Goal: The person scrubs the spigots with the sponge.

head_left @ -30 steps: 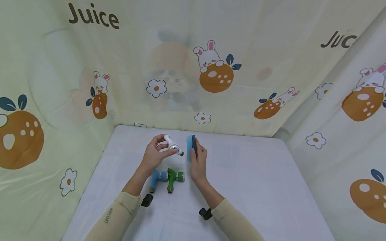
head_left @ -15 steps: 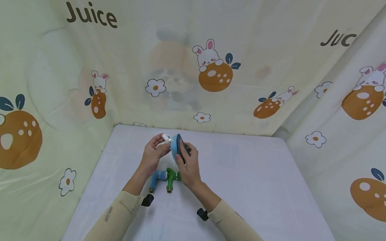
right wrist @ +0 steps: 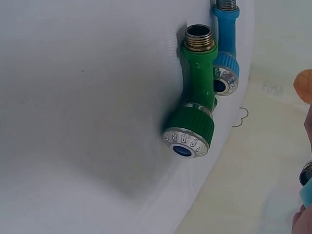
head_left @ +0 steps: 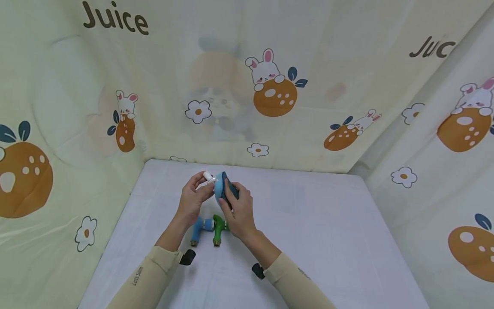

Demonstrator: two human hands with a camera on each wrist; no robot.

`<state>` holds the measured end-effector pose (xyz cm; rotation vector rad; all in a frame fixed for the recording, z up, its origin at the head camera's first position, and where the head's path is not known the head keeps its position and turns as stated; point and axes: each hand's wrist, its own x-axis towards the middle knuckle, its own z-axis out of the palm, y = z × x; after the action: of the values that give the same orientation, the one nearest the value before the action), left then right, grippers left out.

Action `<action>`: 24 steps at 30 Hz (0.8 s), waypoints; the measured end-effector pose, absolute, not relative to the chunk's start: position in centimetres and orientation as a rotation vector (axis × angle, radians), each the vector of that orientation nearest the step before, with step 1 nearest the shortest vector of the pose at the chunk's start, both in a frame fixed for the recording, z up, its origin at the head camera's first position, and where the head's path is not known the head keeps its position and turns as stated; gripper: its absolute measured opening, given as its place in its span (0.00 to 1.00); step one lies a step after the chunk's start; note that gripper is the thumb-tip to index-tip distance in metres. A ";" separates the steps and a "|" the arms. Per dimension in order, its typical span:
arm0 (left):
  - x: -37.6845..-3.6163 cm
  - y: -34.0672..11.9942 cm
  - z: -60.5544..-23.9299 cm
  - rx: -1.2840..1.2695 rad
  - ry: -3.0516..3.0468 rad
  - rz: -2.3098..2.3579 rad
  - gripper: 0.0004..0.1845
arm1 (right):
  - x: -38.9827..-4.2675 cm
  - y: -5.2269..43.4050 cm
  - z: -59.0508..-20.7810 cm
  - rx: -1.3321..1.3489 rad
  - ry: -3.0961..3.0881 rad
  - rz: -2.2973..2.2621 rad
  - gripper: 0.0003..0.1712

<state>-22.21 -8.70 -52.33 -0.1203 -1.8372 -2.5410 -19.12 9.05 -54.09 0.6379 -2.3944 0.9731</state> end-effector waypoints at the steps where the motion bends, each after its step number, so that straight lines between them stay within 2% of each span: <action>1: -22.2 -8.7 -52.3 -0.119 -1.840 -2.538 0.31 | -19.1 9.0 -54.1 0.635 -2.398 0.957 0.33; 12: -21.7 -8.4 -51.7 -0.164 -1.984 -2.438 0.35 | -18.9 9.3 -54.9 0.548 -2.537 0.757 0.26; 24: -21.4 -8.0 -51.7 -0.141 -2.177 -2.220 0.41 | -19.3 9.5 -54.7 0.478 -2.700 0.476 0.27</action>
<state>-21.36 -8.03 -51.71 -0.1414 -2.1767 -2.2200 -19.27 9.54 -54.70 0.4775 -2.7001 0.4764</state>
